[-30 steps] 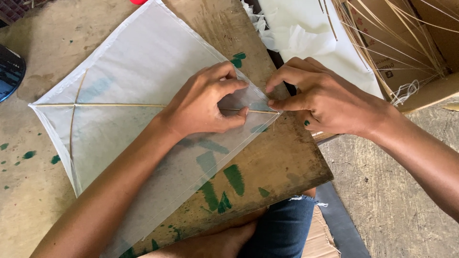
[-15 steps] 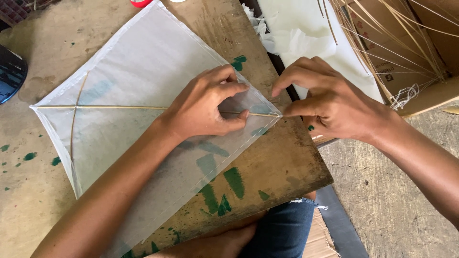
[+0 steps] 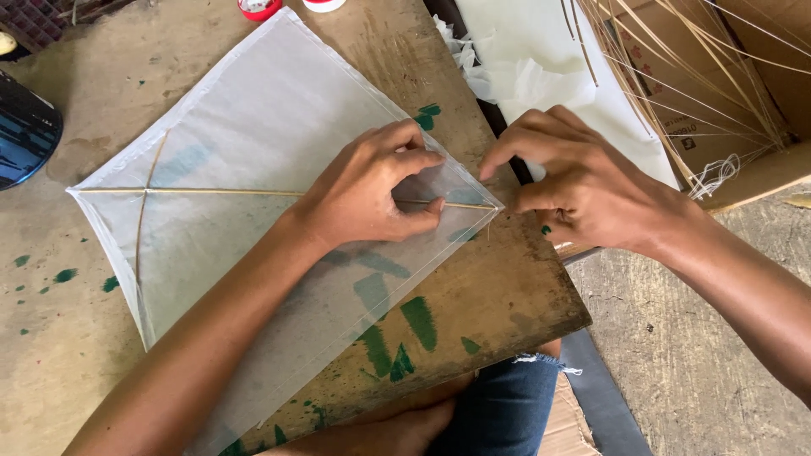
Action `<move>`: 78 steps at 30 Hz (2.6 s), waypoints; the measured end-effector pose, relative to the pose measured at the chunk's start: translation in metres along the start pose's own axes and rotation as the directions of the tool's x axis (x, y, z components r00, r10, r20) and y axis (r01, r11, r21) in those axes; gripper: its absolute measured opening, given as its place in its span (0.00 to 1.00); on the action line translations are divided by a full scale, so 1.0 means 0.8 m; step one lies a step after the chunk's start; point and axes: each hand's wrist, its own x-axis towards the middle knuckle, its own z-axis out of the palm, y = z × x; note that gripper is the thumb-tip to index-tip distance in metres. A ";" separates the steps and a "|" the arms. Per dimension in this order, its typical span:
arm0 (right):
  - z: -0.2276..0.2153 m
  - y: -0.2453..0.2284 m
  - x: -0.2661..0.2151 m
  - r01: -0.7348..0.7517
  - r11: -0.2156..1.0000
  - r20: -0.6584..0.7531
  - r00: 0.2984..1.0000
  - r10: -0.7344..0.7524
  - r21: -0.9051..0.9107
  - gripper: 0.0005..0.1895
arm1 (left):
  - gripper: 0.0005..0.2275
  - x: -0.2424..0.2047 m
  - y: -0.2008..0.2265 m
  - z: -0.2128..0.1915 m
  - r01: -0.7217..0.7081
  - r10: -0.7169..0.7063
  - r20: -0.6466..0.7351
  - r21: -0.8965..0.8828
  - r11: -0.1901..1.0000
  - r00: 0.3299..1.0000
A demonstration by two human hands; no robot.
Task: Assembling a kite by applying glue to the edges of the paper and folding them over the bamboo frame.
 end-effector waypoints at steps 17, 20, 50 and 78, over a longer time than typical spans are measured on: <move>0.002 0.000 0.003 0.040 0.999 0.051 0.998 -0.039 -0.014 0.06 | 0.15 0.001 0.002 -0.002 -0.004 0.004 -0.010 0.003 1.000 1.000; 0.004 0.007 -0.004 0.020 1.000 -0.018 1.000 -0.020 0.012 0.13 | 0.16 0.000 0.003 -0.002 0.003 -0.003 0.004 0.010 1.000 1.000; 0.015 0.028 0.025 -0.220 0.974 -0.160 0.965 0.209 -0.050 0.29 | 0.05 -0.037 -0.146 -0.097 0.506 -0.500 -0.126 0.391 0.769 0.857; 0.117 0.123 0.310 -0.546 0.783 0.062 0.829 0.555 0.298 0.25 | 0.12 -0.053 -0.218 -0.182 0.870 -0.915 -0.142 -0.283 0.404 0.379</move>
